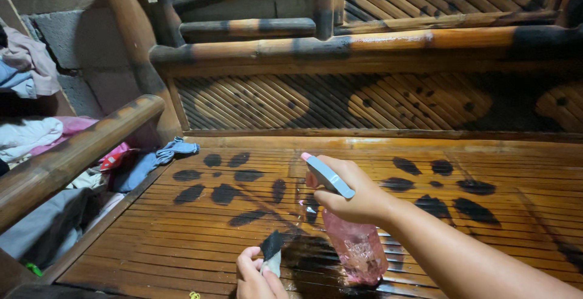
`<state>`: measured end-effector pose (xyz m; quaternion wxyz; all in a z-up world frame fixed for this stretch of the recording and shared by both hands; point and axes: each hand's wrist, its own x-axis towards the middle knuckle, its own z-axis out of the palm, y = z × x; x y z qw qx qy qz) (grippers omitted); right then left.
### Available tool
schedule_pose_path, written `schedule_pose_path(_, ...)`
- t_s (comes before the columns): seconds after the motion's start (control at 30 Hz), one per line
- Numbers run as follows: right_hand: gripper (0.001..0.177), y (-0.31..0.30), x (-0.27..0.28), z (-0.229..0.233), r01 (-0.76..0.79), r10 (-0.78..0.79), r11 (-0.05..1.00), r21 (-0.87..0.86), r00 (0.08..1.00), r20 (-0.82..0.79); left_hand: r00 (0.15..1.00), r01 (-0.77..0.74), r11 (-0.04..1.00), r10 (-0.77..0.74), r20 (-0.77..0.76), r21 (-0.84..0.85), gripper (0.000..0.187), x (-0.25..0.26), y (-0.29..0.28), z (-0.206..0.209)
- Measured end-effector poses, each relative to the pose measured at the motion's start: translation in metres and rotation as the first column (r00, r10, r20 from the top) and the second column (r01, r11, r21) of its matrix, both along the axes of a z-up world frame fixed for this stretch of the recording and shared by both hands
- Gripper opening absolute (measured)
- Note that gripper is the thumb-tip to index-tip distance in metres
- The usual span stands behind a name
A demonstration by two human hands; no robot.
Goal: The person wipes a bamboo bench surface with a white cloth, then sprays a pink liquid from a spray bottle and continues wiping the surface and the backrest. The person handles the cloth and spray bottle throughout the task.
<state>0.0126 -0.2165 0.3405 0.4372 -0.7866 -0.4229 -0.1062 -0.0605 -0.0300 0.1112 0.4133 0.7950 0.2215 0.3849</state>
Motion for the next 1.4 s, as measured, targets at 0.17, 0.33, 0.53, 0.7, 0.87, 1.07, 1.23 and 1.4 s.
schedule_pose_path(0.17,0.02,-0.002,-0.007,0.004,0.045,-0.047,0.998,-0.036,0.997,-0.063,0.996,0.008,1.0,-0.011,-0.085,-0.026,0.044,-0.001,0.001,0.0)
schedule_pose_path(0.33,0.017,-0.009,-0.002,-0.003,0.063,-0.063,0.998,-0.006,0.995,-0.083,0.999,0.031,0.999,-0.031,-0.041,0.012,0.044,0.006,0.005,-0.009)
schedule_pose_path(0.53,0.013,-0.03,0.015,-0.016,0.167,-0.162,0.982,0.091,0.985,-0.059,0.996,0.038,0.999,-0.041,0.078,0.04,0.046,0.011,0.01,-0.02)
schedule_pose_path(0.7,0.017,-0.059,0.016,-0.02,0.359,-0.355,0.93,0.08,0.933,-0.059,0.992,0.026,0.998,-0.033,0.119,0.066,0.046,0.014,0.013,-0.03)
schedule_pose_path(0.87,0.017,-0.1,0.013,-0.018,0.462,-0.457,0.884,0.074,0.886,-0.071,0.986,-0.015,1.0,0.015,0.169,-0.003,0.05,0.035,0.023,-0.067)
schedule_pose_path(1.07,0.022,-0.15,0.008,-0.024,0.616,-0.603,0.786,0.043,0.781,-0.163,0.955,0.038,0.999,-0.044,0.293,0.028,0.053,0.066,0.044,-0.108)
schedule_pose_path(1.23,0.034,-0.188,0.012,-0.031,0.676,-0.666,0.723,0.143,0.737,-0.119,0.971,0.148,0.989,-0.145,0.188,-0.006,0.048,0.055,0.03,-0.077)
schedule_pose_path(1.4,0.022,-0.216,0.014,-0.041,0.767,-0.741,0.633,0.111,0.64,-0.203,0.978,0.207,0.976,-0.207,0.001,-0.06,0.046,0.036,-0.024,0.02)
